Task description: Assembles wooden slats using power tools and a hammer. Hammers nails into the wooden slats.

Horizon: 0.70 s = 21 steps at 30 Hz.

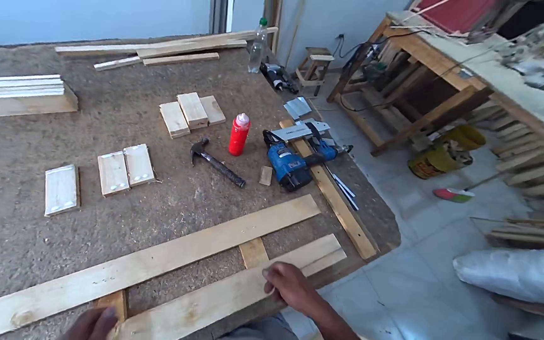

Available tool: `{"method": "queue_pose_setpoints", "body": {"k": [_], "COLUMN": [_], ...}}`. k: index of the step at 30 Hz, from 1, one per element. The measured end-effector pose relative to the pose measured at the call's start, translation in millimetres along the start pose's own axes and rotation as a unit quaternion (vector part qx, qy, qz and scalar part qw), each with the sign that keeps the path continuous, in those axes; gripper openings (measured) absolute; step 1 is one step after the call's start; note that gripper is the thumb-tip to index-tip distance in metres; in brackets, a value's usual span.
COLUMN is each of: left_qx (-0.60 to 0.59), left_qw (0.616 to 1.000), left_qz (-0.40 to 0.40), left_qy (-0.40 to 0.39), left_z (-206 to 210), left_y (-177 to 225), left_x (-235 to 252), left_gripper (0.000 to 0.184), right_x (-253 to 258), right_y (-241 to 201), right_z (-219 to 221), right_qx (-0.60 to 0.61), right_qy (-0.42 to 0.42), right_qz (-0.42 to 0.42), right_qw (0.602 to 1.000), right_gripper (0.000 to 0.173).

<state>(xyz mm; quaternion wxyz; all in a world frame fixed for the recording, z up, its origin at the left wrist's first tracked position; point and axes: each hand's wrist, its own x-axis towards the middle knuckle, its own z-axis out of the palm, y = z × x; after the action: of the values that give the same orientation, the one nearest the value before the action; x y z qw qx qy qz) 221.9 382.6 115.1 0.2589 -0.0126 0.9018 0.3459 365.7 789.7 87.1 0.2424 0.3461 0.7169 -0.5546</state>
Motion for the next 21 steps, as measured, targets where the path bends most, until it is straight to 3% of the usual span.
{"method": "queue_pose_setpoints", "body": {"k": [4,8,13,16,21], "left_qx": [0.091,0.231,0.291,0.302,0.299], "left_qw": [0.986,0.962,0.925,0.912,0.915], "left_qz": [0.133,0.125,0.154,0.175,0.168], "left_qy": [0.036,0.079,0.190,0.216,0.213], "left_z": [78.3,141.2,159.4,162.3,160.7], "left_y": [82.1,89.9,80.9,75.6,77.0], "left_x": [84.7,139.3,151.8,155.7,159.5], "left_gripper": [0.044,0.053,0.059,0.056,0.055], "right_x": [59.2,128.7,225.9,278.9,287.0], "right_y": [-76.6,-122.9,-163.0,-175.0,-200.4], "right_z": [-31.3,-40.2,-40.8,-33.7,-38.4], "right_qx": [-0.136,-0.264,-0.354,-0.384,-0.403], "right_qy": [0.091,0.136,0.202,0.206,0.153], "right_qz": [-0.084,-0.114,-0.148,-0.146,-0.125], "right_qw": [0.983,0.948,0.901,0.888,0.894], "right_gripper": [0.040,0.041,0.053,0.054,0.041]}}
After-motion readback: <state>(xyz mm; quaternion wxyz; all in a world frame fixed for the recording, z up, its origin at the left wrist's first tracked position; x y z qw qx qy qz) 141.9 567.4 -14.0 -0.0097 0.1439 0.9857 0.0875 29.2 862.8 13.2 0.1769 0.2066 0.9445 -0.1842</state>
